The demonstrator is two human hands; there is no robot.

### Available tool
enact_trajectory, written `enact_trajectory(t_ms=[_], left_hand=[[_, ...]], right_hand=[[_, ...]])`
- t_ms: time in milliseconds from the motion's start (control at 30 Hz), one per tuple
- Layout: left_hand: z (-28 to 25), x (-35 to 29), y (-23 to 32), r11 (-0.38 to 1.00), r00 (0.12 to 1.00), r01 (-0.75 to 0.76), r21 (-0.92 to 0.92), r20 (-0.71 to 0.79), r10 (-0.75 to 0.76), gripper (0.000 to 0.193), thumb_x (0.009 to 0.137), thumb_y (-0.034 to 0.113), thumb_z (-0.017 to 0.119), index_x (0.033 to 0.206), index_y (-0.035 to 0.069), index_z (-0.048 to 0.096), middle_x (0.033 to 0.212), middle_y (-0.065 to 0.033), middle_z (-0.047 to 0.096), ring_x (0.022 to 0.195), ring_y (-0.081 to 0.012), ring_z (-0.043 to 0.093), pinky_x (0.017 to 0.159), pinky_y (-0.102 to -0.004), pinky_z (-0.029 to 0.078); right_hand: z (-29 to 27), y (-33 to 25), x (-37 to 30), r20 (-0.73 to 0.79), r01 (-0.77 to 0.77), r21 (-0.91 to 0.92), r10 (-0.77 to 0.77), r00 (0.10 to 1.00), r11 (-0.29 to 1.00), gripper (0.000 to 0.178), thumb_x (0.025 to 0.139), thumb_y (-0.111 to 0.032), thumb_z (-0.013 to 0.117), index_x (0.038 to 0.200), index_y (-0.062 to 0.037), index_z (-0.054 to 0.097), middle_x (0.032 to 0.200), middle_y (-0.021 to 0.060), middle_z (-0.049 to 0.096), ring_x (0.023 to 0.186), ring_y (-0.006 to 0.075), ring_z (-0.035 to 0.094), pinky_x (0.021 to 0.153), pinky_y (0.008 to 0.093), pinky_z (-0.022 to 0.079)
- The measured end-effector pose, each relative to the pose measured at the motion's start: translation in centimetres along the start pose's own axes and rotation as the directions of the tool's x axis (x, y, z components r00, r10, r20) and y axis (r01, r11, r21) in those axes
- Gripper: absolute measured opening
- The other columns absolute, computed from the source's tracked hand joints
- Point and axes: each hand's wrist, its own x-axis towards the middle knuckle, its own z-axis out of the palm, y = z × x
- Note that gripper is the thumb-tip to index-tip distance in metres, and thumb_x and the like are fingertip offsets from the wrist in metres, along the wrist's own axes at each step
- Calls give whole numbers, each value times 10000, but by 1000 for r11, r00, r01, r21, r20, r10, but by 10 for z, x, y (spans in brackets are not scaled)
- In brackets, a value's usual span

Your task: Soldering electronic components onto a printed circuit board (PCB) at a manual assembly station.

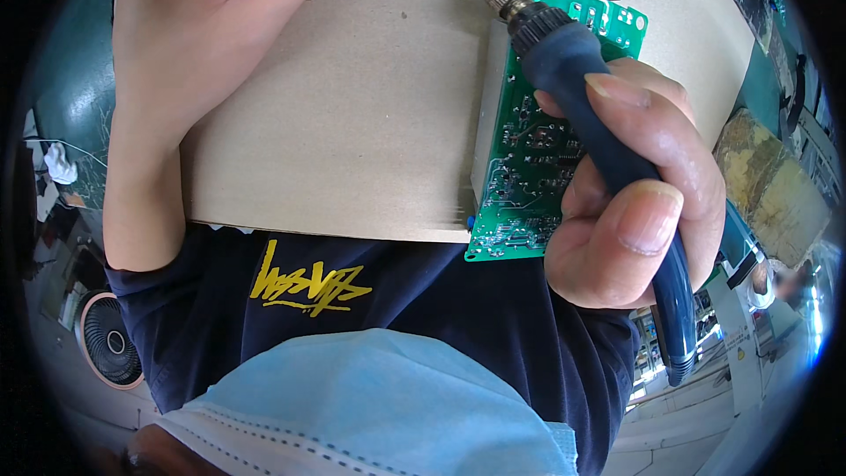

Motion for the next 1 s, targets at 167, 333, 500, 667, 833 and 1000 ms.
enact_trajectory(t_ms=[167, 333, 500, 667, 833, 1000], left_hand=[[7, -2, -9, 997, 996, -73, 21, -41, 73, 39, 862, -57, 703, 853, -20, 700, 569, 13, 455, 507, -42, 357, 476, -248, 256], [18, -3, -20, 957, 964, -232, 172, -92, 250, 21, 865, -55, 706, 864, -34, 705, 577, -8, 496, 504, -45, 368, 478, -249, 266], [7, -3, -11, 997, 996, -79, 25, -28, 80, 4, 871, -38, 709, 871, -40, 706, 564, -12, 482, 495, -52, 365, 477, -258, 265], [0, 0, -5, 1000, 1000, -26, -12, 12, 26, 18, 879, -19, 709, 871, -36, 707, 552, -15, 459, 487, -59, 356, 475, -266, 261], [1, -1, -9, 991, 991, -130, -33, -15, 130, 24, 884, -21, 701, 860, -25, 699, 550, -4, 437, 488, -54, 345, 474, -267, 248], [3, -3, -13, 998, 998, -55, -16, -40, 54, 45, 888, -26, 696, 859, -9, 667, 564, 27, 426, 501, -38, 341, 477, -252, 240]], right_hand=[[3, 0, 1, -17, 12, -45, -12, 1000, 999, 533, 1055, -358, 407, 1183, 99, 649, 530, 83, 454, 676, 283, 624, 836, 479, 560], [3, -4, 1, -2, -4, -74, 3, 1000, 997, 533, 1051, -358, 405, 1169, 103, 647, 637, 172, 541, 655, 273, 614, 805, 469, 555], [0, -4, 1, 24, -14, -82, 16, 1000, 997, 526, 1045, -354, 410, 1151, 105, 645, 837, 303, 647, 631, 256, 599, 768, 443, 548], [-3, -2, 0, 46, -13, -39, 14, 999, 999, 518, 1047, -346, 408, 1155, 103, 642, 901, 327, 656, 682, 285, 625, 782, 437, 548], [-2, -1, -1, 40, -7, -21, 8, 999, 1000, 511, 1048, -340, 406, 1160, 101, 638, 923, 329, 657, 747, 320, 653, 802, 441, 548], [0, -2, -1, 32, -2, -8, 2, 999, 1000, 504, 1050, -334, 404, 1166, 99, 635, 946, 332, 657, 811, 355, 681, 822, 445, 548]])
